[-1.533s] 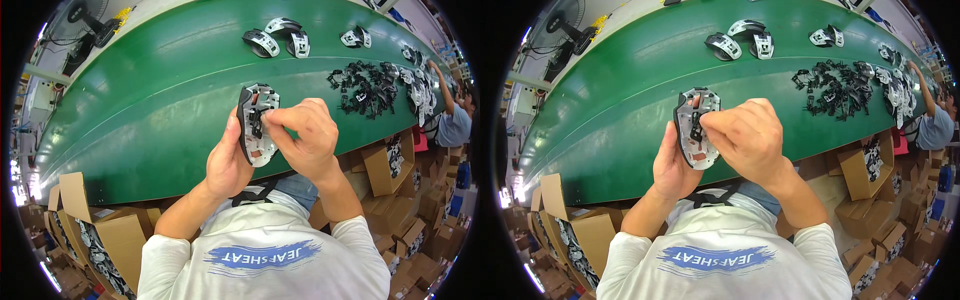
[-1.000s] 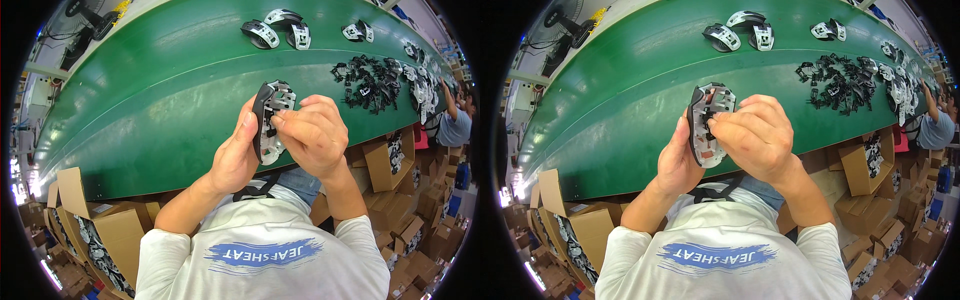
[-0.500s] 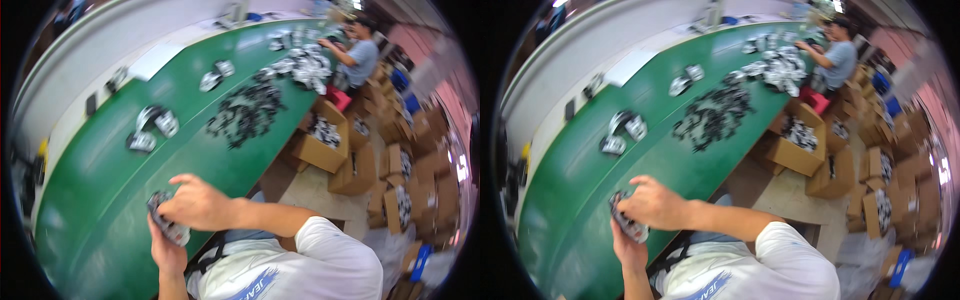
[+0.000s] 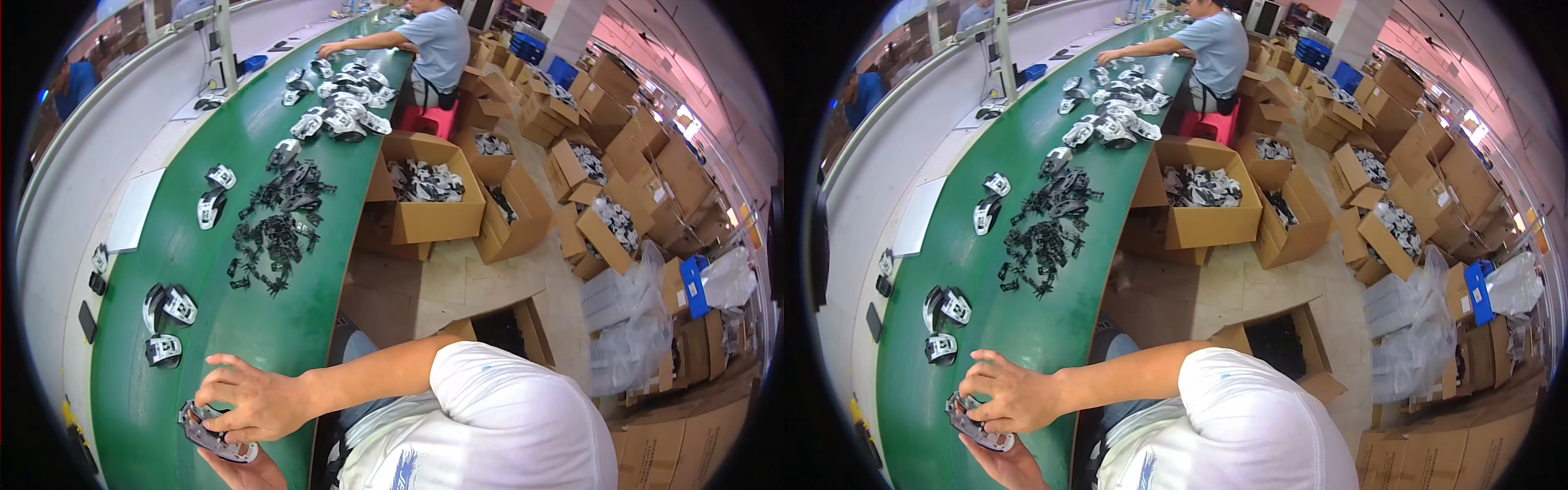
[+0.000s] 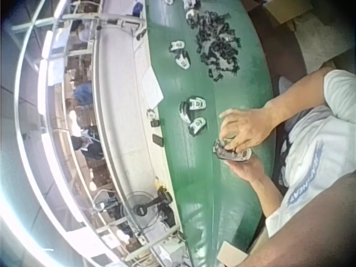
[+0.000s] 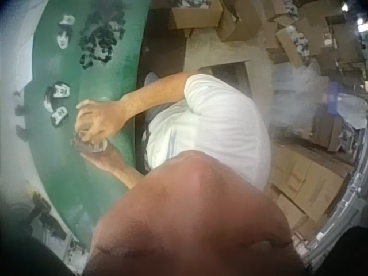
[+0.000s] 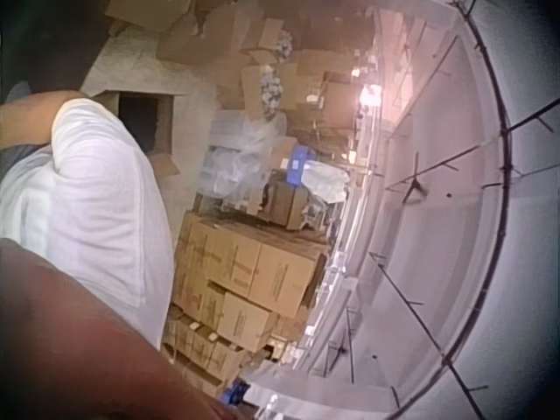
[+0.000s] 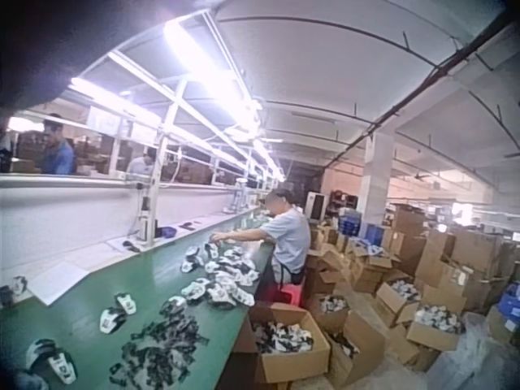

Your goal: The person assembles computer mouse casings by picking up small plastic components from the conveyor belt and pressing them into the interior of each casing by hand.

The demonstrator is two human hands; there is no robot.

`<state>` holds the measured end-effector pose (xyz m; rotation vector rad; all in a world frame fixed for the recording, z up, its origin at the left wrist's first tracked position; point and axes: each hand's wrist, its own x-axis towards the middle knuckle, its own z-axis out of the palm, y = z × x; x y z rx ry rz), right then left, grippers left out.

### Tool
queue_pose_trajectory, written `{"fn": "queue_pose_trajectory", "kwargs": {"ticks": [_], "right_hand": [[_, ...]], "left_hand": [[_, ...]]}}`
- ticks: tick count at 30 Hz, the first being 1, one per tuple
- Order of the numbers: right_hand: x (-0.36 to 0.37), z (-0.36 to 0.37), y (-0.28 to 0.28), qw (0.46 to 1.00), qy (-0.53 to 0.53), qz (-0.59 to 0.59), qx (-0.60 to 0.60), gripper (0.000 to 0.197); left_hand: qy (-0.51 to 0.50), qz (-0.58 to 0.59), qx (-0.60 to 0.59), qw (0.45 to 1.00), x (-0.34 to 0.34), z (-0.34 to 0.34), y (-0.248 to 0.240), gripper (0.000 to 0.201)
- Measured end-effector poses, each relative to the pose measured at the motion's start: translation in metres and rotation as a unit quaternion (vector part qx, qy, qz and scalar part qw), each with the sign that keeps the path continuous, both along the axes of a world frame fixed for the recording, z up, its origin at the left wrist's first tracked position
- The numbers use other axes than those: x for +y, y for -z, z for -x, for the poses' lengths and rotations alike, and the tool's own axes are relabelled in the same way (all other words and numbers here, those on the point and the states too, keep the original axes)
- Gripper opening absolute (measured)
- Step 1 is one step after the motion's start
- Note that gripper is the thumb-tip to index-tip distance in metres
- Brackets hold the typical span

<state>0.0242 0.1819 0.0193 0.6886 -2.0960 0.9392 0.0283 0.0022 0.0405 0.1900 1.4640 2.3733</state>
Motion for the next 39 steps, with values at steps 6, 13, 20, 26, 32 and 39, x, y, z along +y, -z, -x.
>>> {"fn": "queue_pose_trajectory", "kwargs": {"ticks": [6,13,20,26,32,39], "right_hand": [[-0.001,-0.007,-0.002,0.982,-0.041,0.159,-0.096,0.054],[-0.012,0.011,-0.003,0.898,-0.162,0.300,-0.279,0.059],[0.019,0.007,-0.008,0.884,-0.103,0.358,-0.282,0.052],[0.005,0.009,0.002,0.851,-0.129,0.390,-0.328,0.057],[-0.006,0.014,0.005,0.884,-0.123,0.329,-0.307,0.058],[-0.017,0.012,0.008,0.940,-0.049,0.192,-0.276,0.077]], "left_hand": [[-0.005,-0.023,-0.005,1.000,-0.002,0.010,0.002,0.067],[-0.099,0.002,-0.074,0.992,-0.026,0.015,0.007,0.059],[0.009,0.062,0.022,0.998,-0.001,0.021,0.001,0.071],[-0.023,0.092,0.046,0.994,-0.003,0.020,0.008,0.061],[-0.051,0.187,0.066,0.979,-0.011,0.031,0.015,0.054],[-0.103,0.242,0.168,0.950,-0.004,0.028,0.030,0.044]]}}
